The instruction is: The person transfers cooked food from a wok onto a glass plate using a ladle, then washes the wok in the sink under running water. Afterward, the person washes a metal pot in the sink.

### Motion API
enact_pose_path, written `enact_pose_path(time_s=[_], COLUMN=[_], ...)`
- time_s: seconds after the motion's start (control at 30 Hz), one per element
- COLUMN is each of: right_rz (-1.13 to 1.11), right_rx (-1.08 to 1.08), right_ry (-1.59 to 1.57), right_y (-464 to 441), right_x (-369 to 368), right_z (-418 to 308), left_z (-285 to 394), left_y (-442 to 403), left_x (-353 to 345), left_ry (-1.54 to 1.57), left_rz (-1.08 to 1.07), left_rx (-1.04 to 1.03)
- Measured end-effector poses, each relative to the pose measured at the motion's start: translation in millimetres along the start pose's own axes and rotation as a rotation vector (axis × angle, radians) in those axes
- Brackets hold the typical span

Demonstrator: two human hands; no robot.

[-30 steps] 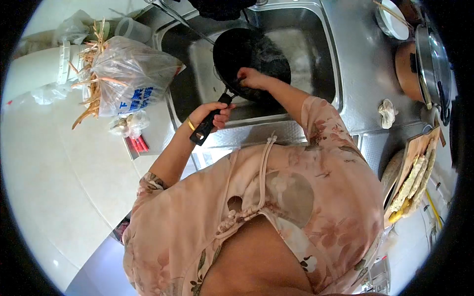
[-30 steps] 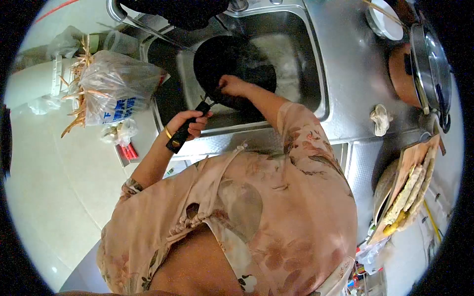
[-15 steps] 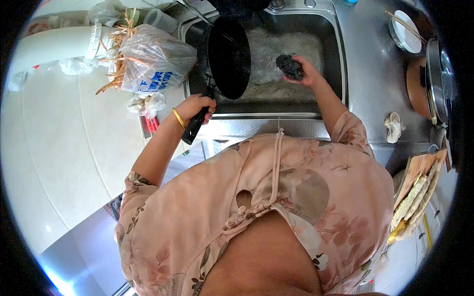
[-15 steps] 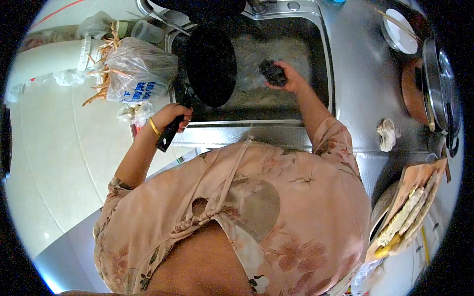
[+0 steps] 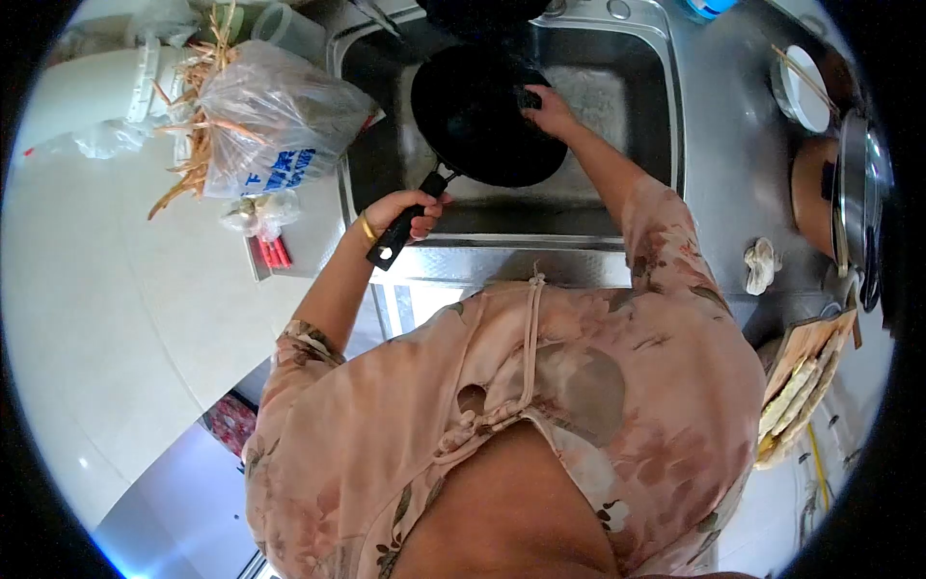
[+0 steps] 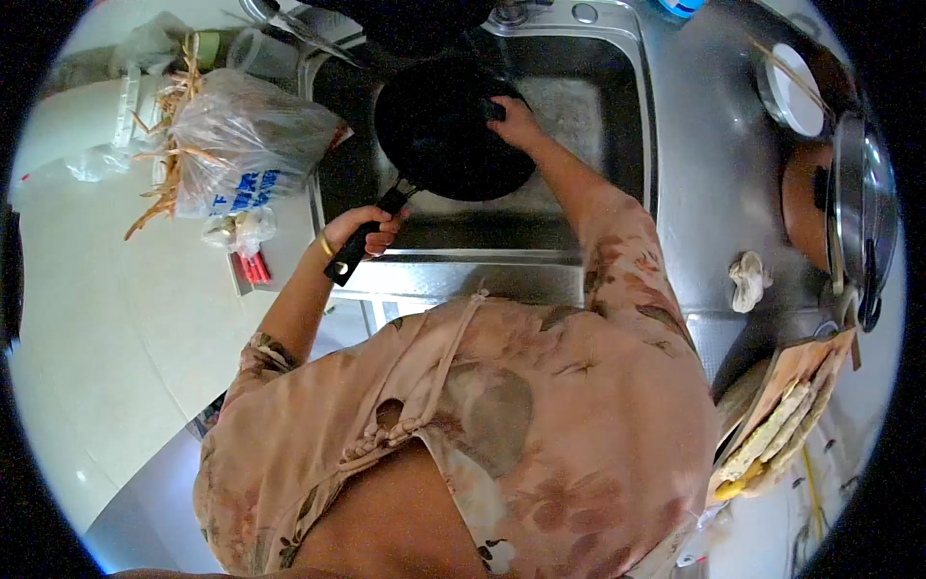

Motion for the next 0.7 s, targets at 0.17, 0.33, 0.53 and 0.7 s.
enact_pose_path(time_s=[0.17,0.33,0.53,0.7], right_rz=[-0.307,-0.397,-0.101,-0.142], right_rx=[0.019,0.120,0.083,0.136], right_ry=[0.878,0.199,0.511,0.861], right_y=[38.9,43.2,-44.8,2.7], right_x=[-53.1,-134.4,-114.8,-137.6], right_z=[-20.7,-89.6,-43.1,-2.0], left_z=[14.0,12.8,26.8,23.7], left_y=[18.7,16.3,15.1,15.2], left_x=[51.7,82.6,103.0,104.0], left_ry=[-0.534,-0.774,-0.945,-0.935], left_rz=[0.425,0.585,0.623,0.604], left_rx=[-0.037,-0.010,-0.027,0.003])
Point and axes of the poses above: each hand's wrist, its own y-axis away from the middle knuckle, its own x-axis out of the back of the hand, z = x × y, the point moved 10 cm from there along -y, towards the middle knuckle, and after that the axes turned 7 degrees about y, right-handed, at the moved point
